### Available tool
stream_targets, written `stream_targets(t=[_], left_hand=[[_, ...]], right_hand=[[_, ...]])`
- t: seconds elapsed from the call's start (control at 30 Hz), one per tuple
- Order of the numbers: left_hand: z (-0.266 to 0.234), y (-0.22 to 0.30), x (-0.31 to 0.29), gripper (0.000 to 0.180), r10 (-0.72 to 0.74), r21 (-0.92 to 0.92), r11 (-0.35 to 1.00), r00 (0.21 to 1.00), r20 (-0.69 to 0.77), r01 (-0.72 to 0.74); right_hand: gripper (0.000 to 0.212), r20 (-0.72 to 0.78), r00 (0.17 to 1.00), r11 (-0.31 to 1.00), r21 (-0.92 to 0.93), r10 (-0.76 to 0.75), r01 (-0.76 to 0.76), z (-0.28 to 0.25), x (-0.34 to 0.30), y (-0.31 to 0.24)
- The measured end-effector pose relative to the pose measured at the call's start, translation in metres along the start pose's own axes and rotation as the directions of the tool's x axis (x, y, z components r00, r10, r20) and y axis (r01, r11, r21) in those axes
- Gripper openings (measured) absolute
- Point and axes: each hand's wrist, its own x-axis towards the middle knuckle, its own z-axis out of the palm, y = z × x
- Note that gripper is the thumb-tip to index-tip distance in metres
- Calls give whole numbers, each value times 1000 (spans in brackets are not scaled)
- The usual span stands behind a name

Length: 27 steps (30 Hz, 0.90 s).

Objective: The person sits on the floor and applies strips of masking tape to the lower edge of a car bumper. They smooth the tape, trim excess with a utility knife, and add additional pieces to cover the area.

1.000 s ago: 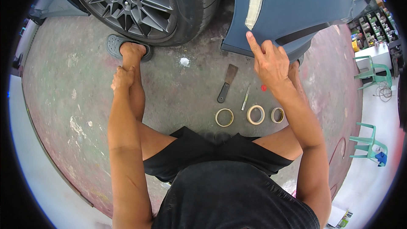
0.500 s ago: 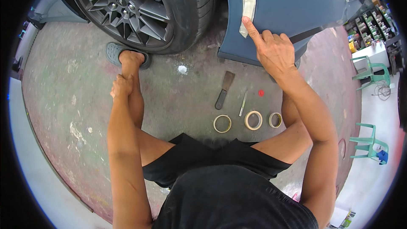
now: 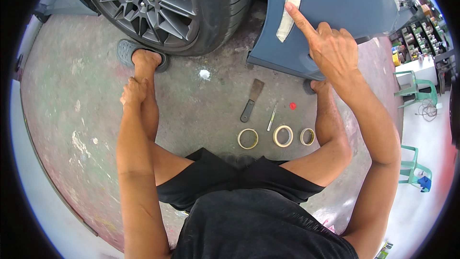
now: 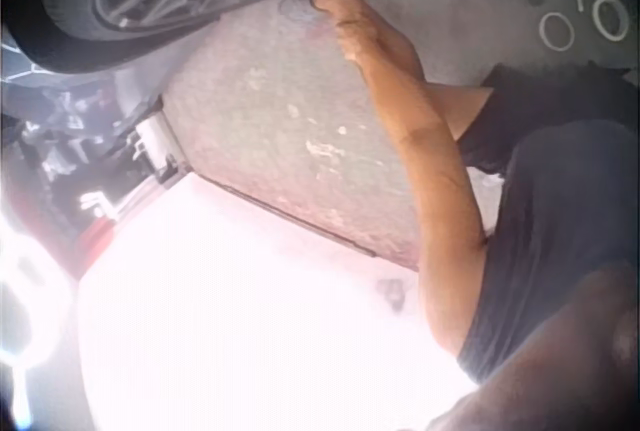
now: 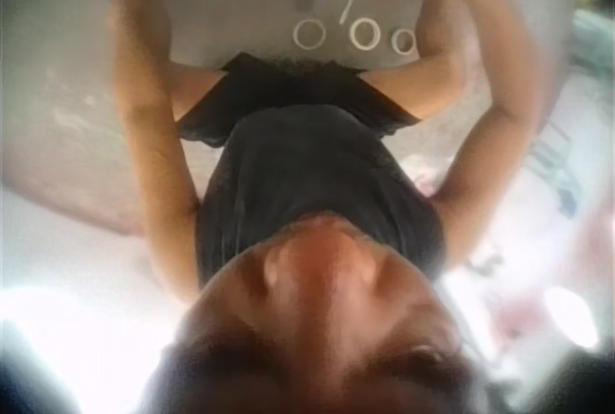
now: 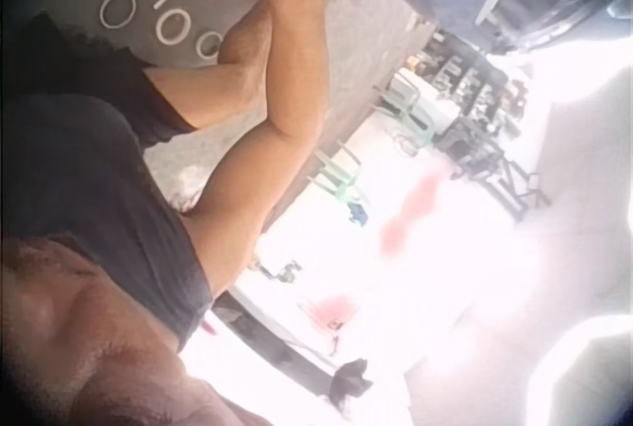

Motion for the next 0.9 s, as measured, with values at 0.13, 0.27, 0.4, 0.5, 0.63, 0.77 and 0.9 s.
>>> stream_targets(t=[0.13,0.27,0.4,0.5,0.63,0.77,0.9], left_hand=[[1,-2,3,80,-9,11,1000,1000,6,9],[0,-3,-3,80,1,-2,1000,1000,5,-1],[-2,-2,-2,79,-11,12,1000,1000,15,11],[-1,1,0,78,-24,15,1000,1000,12,24],[-4,2,-4,79,-9,6,1000,1000,15,9],[-6,0,-1,80,12,1,1000,1000,28,-12],[-2,-3,2,79,-14,3,1000,999,34,14]], right_hand=[[108,175,983,996,-62,-51,63,-5,-10,-15],[108,350,928,991,10,-128,133,-1,-31,-29],[103,117,990,997,-22,-75,78,-14,-13,-17],[104,28,998,997,-47,-61,63,-19,6,-5],[103,246,965,980,-150,-88,128,-2,-3,-18],[105,359,923,982,-68,-141,177,14,-28,-39],[107,383,908,985,29,-169,171,4,-30,-38]])
